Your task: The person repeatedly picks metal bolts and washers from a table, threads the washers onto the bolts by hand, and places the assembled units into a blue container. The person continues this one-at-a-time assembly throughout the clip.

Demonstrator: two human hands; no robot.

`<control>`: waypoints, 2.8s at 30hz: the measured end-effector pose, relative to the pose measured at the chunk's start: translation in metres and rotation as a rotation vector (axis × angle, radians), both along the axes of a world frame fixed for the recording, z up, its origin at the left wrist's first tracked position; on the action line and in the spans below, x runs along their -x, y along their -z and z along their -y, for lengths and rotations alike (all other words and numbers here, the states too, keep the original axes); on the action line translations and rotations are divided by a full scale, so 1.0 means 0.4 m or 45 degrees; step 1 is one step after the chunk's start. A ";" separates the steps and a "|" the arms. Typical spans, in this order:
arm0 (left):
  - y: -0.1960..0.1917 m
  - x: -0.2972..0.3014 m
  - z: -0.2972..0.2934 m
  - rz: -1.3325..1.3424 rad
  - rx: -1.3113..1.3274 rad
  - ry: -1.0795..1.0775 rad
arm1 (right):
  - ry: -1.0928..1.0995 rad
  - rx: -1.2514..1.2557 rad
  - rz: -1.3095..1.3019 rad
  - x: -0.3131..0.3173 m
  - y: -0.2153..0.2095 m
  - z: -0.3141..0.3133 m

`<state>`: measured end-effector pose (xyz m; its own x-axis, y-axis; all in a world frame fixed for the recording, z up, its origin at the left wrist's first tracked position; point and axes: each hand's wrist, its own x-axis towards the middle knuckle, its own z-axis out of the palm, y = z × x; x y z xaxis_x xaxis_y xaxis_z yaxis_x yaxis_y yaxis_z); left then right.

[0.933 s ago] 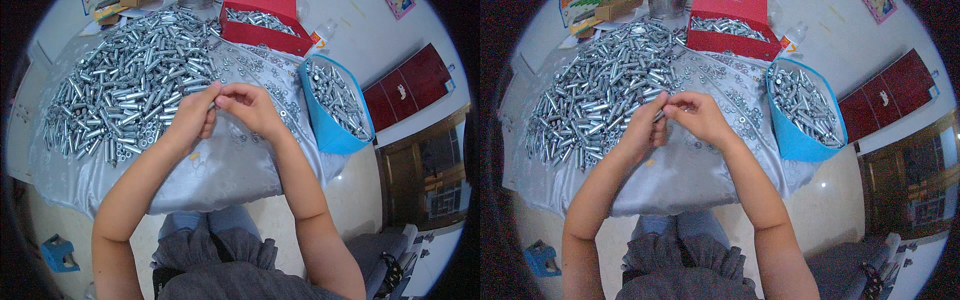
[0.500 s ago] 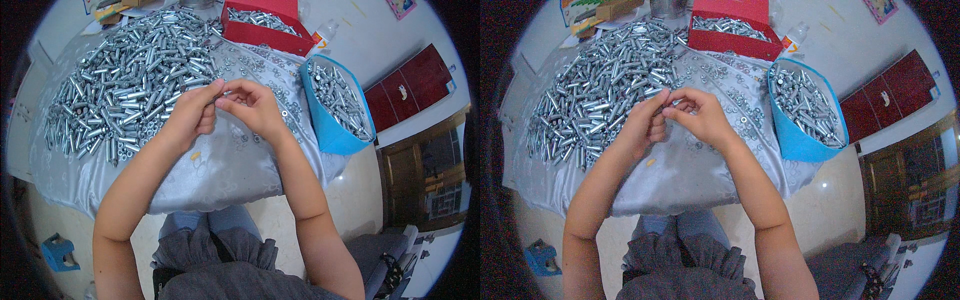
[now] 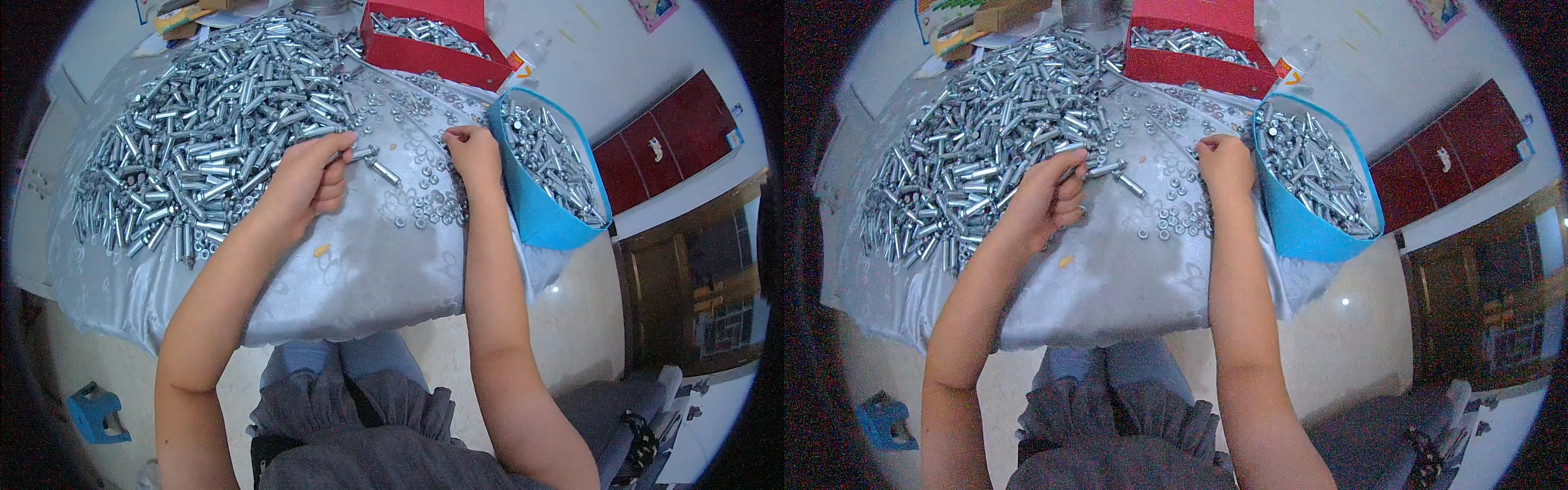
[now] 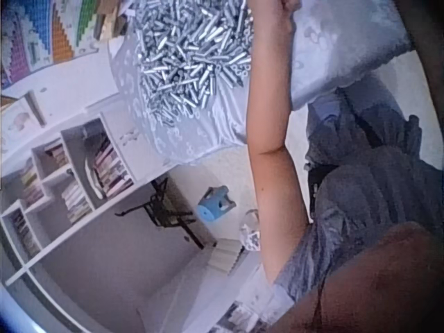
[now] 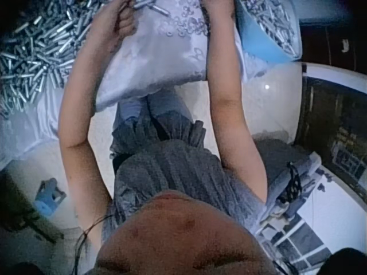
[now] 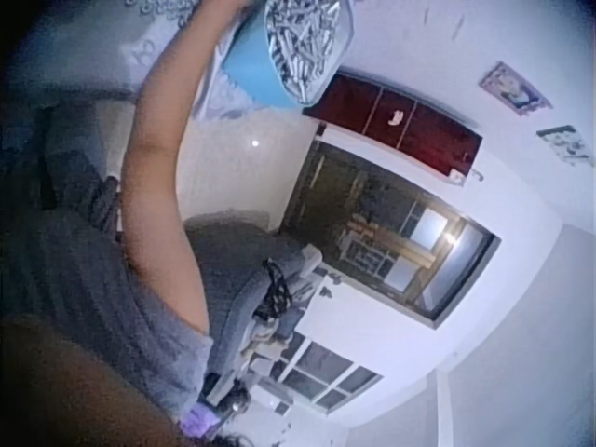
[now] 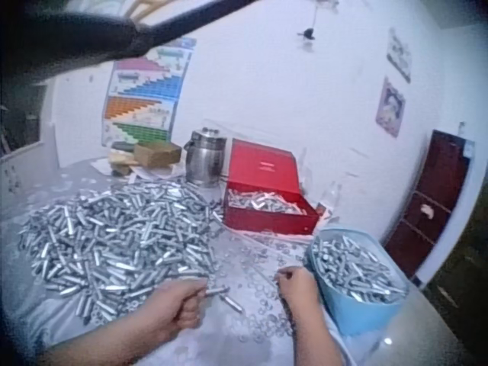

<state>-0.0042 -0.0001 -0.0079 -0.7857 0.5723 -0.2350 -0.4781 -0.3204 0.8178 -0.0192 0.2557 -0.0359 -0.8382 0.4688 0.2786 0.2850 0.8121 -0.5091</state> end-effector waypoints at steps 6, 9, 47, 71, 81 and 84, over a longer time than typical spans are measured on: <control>-0.008 -0.003 0.001 -0.029 0.077 -0.001 | 0.011 0.012 0.086 -0.010 -0.013 -0.002; -0.012 -0.008 -0.003 -0.049 0.127 -0.021 | 0.017 -0.015 0.075 -0.005 -0.005 -0.001; 0.016 -0.022 -0.033 -0.153 0.193 -0.112 | -1.096 1.134 -0.063 -0.087 -0.069 0.214; 0.017 -0.012 -0.041 -0.663 0.375 -0.245 | -1.085 0.838 -0.031 -0.112 -0.101 0.197; 0.000 -0.010 -0.025 -0.341 0.285 -0.336 | -1.273 0.028 0.522 -0.147 -0.114 0.114; -0.006 -0.010 -0.030 -0.330 0.296 -0.344 | -1.258 -0.033 0.556 -0.149 -0.112 0.111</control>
<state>-0.0003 0.0120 -0.0056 -0.9497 0.2936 -0.1088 -0.1721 -0.1993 0.9647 0.0404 0.2112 0.0090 -0.8717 -0.4708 -0.1359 -0.3492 0.7914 -0.5017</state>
